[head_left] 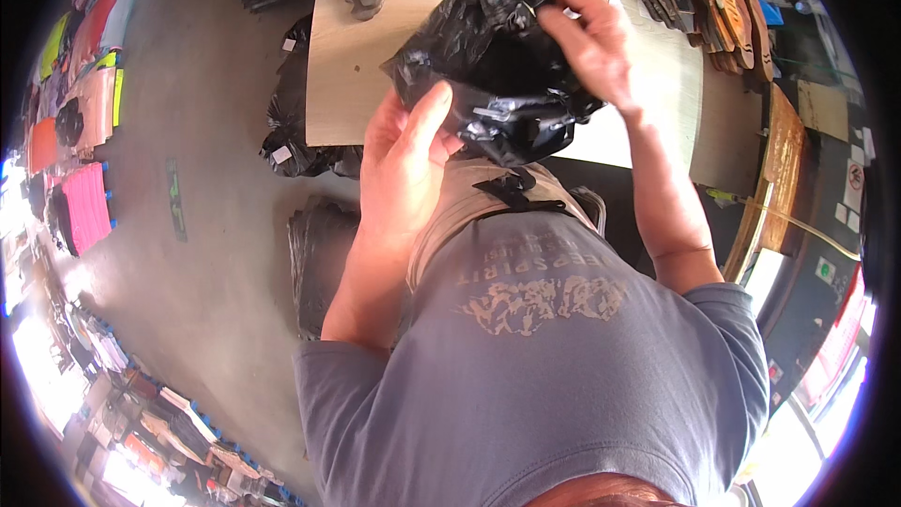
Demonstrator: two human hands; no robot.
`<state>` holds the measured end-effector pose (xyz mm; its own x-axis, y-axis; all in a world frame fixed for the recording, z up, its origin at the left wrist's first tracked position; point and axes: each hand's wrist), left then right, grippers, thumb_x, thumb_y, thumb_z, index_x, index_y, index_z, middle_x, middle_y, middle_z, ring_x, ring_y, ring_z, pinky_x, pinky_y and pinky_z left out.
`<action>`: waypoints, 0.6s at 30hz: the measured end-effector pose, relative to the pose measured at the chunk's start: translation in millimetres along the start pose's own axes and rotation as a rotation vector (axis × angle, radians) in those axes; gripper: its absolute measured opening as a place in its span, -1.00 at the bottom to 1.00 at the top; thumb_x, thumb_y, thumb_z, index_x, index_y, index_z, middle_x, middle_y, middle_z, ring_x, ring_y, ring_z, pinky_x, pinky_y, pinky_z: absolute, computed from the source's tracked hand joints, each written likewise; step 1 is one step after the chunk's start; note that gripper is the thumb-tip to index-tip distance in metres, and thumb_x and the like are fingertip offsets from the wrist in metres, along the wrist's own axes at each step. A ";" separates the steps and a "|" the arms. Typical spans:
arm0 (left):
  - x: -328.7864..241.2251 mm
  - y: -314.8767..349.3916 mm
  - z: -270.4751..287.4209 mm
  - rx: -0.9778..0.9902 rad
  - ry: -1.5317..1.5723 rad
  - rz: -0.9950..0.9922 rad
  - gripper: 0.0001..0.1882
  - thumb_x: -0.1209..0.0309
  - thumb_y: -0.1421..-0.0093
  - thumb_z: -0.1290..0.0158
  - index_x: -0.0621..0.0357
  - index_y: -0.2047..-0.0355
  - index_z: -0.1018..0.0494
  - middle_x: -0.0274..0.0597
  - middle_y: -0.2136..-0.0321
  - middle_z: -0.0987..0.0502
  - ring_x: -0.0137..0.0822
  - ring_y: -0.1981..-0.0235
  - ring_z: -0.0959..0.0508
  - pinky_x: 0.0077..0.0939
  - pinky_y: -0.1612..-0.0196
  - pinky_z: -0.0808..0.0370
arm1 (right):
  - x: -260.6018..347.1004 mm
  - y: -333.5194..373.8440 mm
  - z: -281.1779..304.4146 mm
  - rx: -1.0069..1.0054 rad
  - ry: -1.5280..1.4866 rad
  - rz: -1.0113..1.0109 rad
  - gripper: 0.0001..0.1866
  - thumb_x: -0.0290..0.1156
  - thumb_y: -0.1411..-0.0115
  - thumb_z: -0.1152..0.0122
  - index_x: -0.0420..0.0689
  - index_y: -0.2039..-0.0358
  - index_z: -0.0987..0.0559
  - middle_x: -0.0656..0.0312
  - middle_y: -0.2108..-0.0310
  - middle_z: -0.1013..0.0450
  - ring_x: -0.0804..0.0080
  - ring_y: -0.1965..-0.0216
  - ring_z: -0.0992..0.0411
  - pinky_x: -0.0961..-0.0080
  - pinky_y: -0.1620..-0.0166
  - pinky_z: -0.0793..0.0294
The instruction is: The person places a black plastic bag on a table, then moves to a machine and positions a black sheet with cutouts on its surface. They use a wooden tool to press and smooth the sheet, then peel away cutout pieces and place them into a bin. The person repeats the pressing and peeling steps on the same sheet.
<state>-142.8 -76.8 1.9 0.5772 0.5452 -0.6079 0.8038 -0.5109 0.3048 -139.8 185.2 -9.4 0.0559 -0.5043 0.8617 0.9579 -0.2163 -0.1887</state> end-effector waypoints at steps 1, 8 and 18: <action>-4.0 -2.9 -13.3 -0.002 -0.053 -0.014 -0.80 0.44 -0.51 -0.01 0.27 -0.02 -0.52 -0.09 0.12 -0.69 -0.23 0.12 -0.70 -0.24 -0.01 -0.62 | 16.8 -3.0 27.3 0.102 0.055 -0.054 -0.55 -0.34 -0.28 -0.41 -0.17 -0.15 -0.60 0.12 0.24 -0.66 0.42 0.22 -0.65 0.38 0.15 -0.62; -37.6 -34.1 -79.1 0.180 -0.539 -0.266 -0.79 0.41 -0.51 -0.04 0.33 0.05 -0.52 -0.18 0.27 -0.70 -0.50 0.28 -0.65 -0.56 0.19 -0.60 | 105.2 -9.5 47.6 0.354 -0.370 -0.023 -0.16 -0.58 -0.16 -0.51 -0.17 -0.43 -0.35 0.26 0.13 -0.52 0.58 0.24 -0.49 0.58 0.16 -0.51; -45.3 -43.6 -61.7 0.093 -1.027 -0.897 -0.92 0.59 -0.37 -0.25 0.38 0.27 -0.57 -0.53 0.48 -0.40 -0.71 0.46 -0.30 -0.78 0.42 -0.25 | 81.2 -17.0 28.1 -0.029 -0.226 0.187 -0.60 -0.76 -0.16 -0.05 -0.23 0.06 -0.71 0.37 0.29 -0.48 0.69 0.31 -0.41 0.74 0.21 -0.38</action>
<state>-195.0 -38.2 61.4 -0.5315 -0.0037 -0.8470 0.8055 -0.3114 -0.5041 -143.6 171.5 77.0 0.2952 -0.3394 0.8931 0.9168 -0.1624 -0.3647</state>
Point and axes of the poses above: each hand's wrist, its own y-axis away from the middle knuckle, its own z-axis out of the back of the hand, x = y × z
